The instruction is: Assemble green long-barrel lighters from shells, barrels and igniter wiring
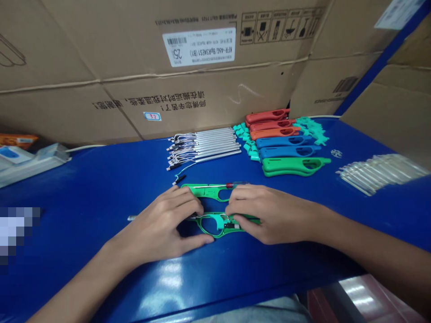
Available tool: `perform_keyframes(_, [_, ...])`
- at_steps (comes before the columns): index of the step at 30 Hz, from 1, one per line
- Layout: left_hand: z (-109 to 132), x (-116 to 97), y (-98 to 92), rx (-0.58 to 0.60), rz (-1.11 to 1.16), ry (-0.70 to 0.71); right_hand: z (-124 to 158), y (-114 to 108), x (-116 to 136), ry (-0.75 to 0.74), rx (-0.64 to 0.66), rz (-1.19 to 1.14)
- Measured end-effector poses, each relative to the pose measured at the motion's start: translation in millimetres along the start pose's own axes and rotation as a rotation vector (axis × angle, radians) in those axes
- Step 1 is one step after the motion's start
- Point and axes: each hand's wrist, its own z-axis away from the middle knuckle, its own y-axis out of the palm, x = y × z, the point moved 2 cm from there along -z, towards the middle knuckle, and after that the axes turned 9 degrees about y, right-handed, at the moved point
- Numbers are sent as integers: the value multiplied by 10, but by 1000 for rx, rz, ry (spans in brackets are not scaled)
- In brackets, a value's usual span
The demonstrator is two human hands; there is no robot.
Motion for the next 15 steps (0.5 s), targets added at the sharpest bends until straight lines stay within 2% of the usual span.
perform_keyframes(4, [23,5,-17,-5,-3,3,-7,-6,0,-21,25,19])
perform_keyframes(9, [-11,-52,-3,-26,67,72,-16,-5,0,-35,22,42])
perform_keyframes(15, [-66,-73,89,-78,81,-14,-1,5,3,-38,15,54])
